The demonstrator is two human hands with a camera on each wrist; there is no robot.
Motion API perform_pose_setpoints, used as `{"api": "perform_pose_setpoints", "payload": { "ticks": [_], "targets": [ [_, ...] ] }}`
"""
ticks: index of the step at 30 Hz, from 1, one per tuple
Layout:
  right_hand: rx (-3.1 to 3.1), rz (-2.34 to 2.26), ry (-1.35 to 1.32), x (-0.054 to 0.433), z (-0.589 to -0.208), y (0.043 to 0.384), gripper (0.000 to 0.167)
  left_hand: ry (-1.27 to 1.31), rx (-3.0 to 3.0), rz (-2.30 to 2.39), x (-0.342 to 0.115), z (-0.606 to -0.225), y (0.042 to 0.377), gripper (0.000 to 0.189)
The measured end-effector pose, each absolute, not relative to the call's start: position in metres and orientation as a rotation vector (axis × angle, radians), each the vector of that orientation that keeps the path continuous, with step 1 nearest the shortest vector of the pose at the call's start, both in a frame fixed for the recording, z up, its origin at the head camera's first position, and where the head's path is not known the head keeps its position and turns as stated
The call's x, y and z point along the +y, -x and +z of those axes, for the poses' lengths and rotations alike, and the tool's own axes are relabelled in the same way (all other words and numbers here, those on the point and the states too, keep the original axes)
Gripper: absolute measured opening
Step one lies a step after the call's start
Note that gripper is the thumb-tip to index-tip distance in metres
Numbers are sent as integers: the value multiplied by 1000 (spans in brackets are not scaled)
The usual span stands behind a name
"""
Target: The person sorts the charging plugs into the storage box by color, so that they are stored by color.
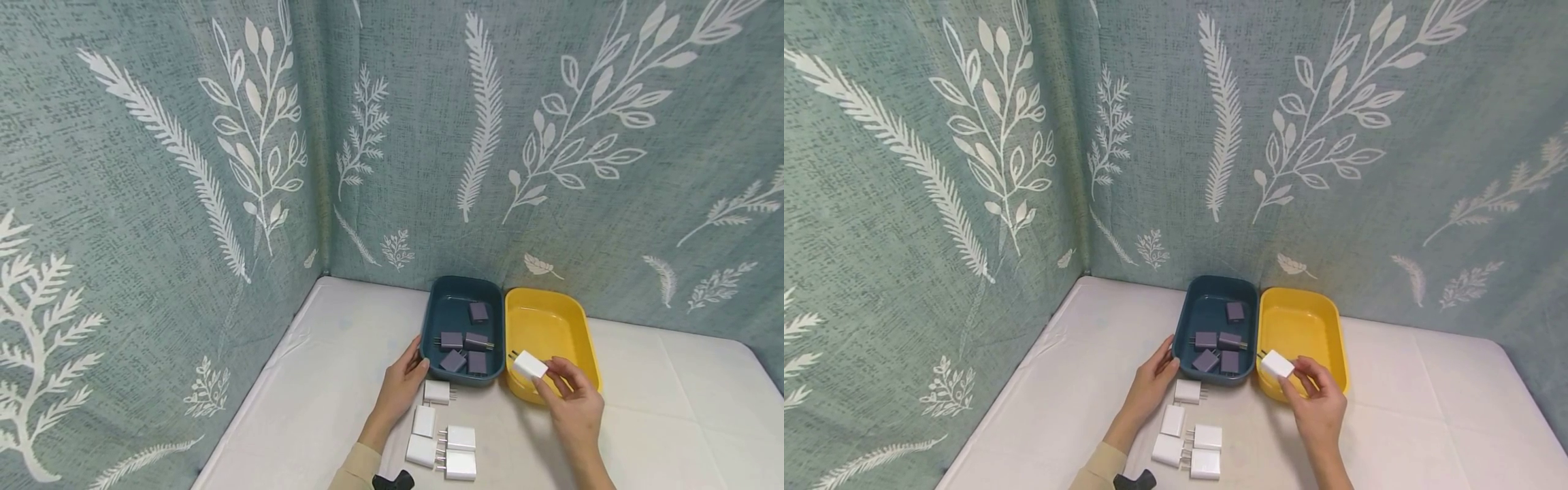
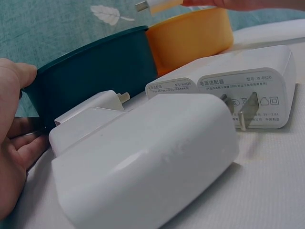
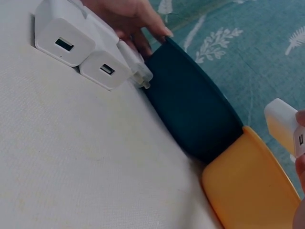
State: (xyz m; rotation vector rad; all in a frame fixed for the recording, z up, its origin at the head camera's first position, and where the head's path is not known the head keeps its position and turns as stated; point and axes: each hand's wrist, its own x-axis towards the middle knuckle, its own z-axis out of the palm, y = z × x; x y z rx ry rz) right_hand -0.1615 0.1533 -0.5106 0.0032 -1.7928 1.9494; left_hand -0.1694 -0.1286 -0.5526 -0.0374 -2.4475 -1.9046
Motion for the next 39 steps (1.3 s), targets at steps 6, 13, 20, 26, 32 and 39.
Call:
{"api": "perform_pose_setpoints", "payload": {
  "ticks": [6,13,20,26,32,39],
  "targets": [
    [-1839,1915,51,153,-510,163,49,33,-2451,-1899,-129,-553,170,57],
    [-1888,1828,70,154,-507,165,48,33,-2451,-1903,-129,-554,170,57],
    [-1826,1869,71,155,-504,167,46,30,-2450,-1906,-129,-553,169,56],
    [-1871,1798,96,156,-502,170,46,31,-2447,-1911,-129,-552,169,56],
    [-1880,1774,114,158,-502,171,47,32,-2448,-1908,-128,-551,169,56],
    [-1888,1748,133,158,-503,173,45,40,-2437,-1904,-129,-553,169,55]
  ]
}}
